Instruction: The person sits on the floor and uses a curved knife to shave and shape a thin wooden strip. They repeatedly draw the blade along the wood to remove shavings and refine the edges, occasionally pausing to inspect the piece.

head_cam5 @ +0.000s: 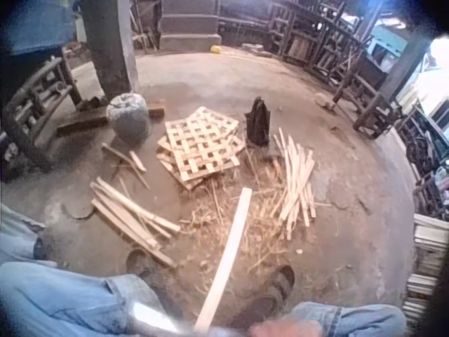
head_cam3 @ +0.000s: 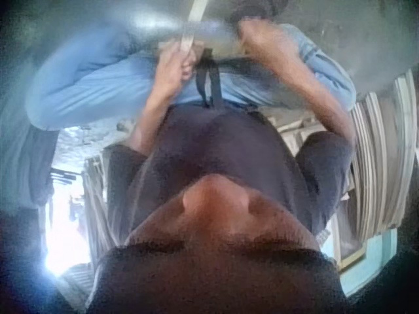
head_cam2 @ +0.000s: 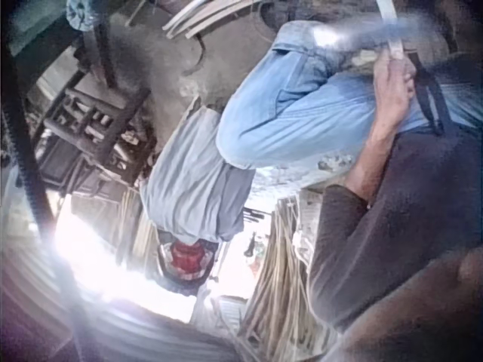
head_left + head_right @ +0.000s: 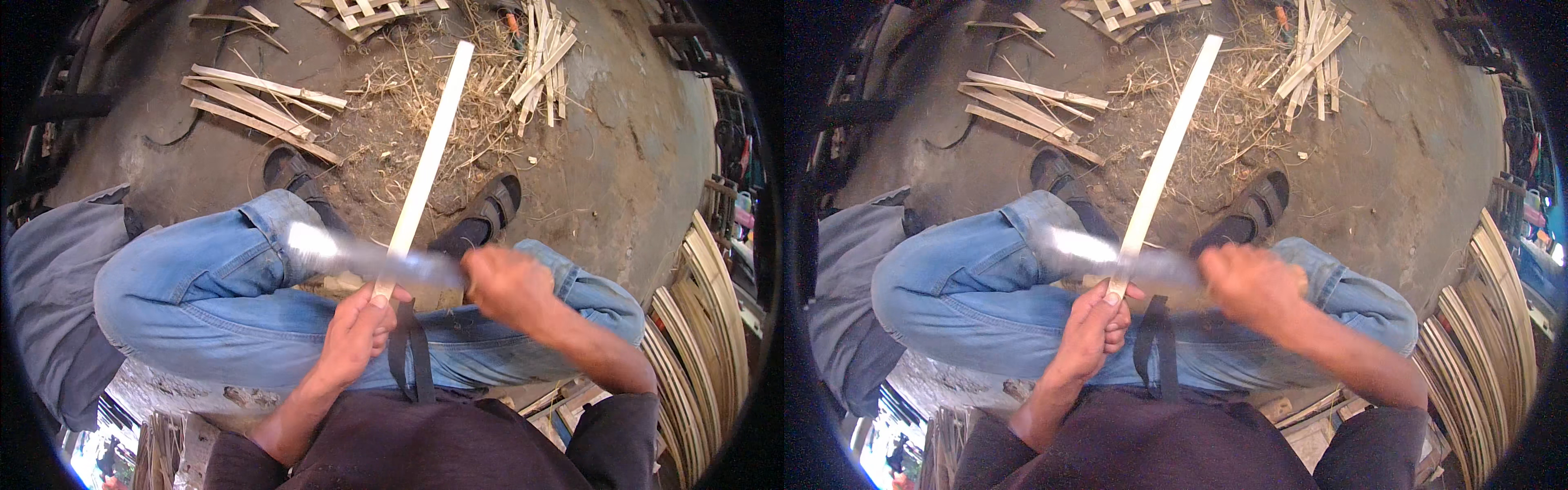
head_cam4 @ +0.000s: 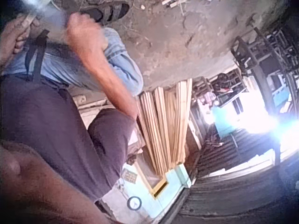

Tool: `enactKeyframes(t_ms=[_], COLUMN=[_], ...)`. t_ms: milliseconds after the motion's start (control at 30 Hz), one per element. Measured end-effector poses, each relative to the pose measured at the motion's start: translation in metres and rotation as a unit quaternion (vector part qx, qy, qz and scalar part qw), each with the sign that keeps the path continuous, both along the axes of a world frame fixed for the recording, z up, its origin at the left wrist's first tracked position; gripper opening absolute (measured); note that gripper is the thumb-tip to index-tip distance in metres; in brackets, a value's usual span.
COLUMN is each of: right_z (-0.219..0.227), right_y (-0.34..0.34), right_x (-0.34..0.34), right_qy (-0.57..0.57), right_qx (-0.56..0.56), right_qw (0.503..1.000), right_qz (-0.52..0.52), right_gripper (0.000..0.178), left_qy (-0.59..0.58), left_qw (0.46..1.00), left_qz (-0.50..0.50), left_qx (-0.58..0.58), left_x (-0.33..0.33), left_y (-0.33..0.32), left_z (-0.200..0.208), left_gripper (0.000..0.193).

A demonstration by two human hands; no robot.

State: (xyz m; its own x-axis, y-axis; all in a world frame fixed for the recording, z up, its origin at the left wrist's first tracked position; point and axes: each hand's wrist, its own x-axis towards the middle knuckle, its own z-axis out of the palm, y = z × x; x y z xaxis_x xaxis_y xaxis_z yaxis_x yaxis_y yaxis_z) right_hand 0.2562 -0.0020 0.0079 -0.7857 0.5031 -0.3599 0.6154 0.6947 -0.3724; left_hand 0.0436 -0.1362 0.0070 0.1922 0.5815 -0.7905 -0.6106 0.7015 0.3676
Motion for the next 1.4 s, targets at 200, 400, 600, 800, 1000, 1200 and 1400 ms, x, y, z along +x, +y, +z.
enactKeyframes(t_ms=[200, 400, 600, 800, 1000, 1200, 1400], right_z=[0.007, -0.002, -0.004, -0.019, -0.021, -0.017, -0.033], right_y=[0.002, 0.003, 0.003, 0.006, 0.003, 0.015, 0.017], right_x=[0.005, 0.0, -0.003, -0.007, -0.004, -0.01, -0.011], right_qy=[0.002, 0.028, 0.035, 0.046, 0.03, 0.041, 0.056], right_qx=[-0.048, -0.074, -0.061, -0.068, -0.072, -0.048, 0.03], right_qw=[0.999, 0.995, 0.996, 0.99, 0.992, 0.995, 0.996], right_qz=[-0.016, -0.06, -0.05, -0.117, -0.098, -0.071, -0.063], right_gripper=[0.025, 0.018, 0.022, 0.018, 0.022, 0.024, 0.027], left_qy=[-0.028, -0.035, -0.008, -0.014, 0.021, 0.044, 0.028], left_qw=[0.999, 0.999, 1.0, 1.0, 1.0, 0.999, 1.0], left_qz=[-0.019, -0.008, -0.008, -0.014, 0.0, 0.0, 0.008], left_qx=[0.006, -0.015, -0.016, 0.002, 0.001, 0.009, 0.01], left_x=[-0.002, 0.001, 0.004, 0.006, 0.008, 0.01, 0.009], left_y=[-0.001, -0.006, -0.006, -0.008, -0.008, -0.004, -0.001], left_z=[0.008, 0.007, 0.01, 0.01, 0.009, 0.009, 0.009], left_gripper=[0.024, 0.024, 0.023, 0.025, 0.021, 0.021, 0.021])
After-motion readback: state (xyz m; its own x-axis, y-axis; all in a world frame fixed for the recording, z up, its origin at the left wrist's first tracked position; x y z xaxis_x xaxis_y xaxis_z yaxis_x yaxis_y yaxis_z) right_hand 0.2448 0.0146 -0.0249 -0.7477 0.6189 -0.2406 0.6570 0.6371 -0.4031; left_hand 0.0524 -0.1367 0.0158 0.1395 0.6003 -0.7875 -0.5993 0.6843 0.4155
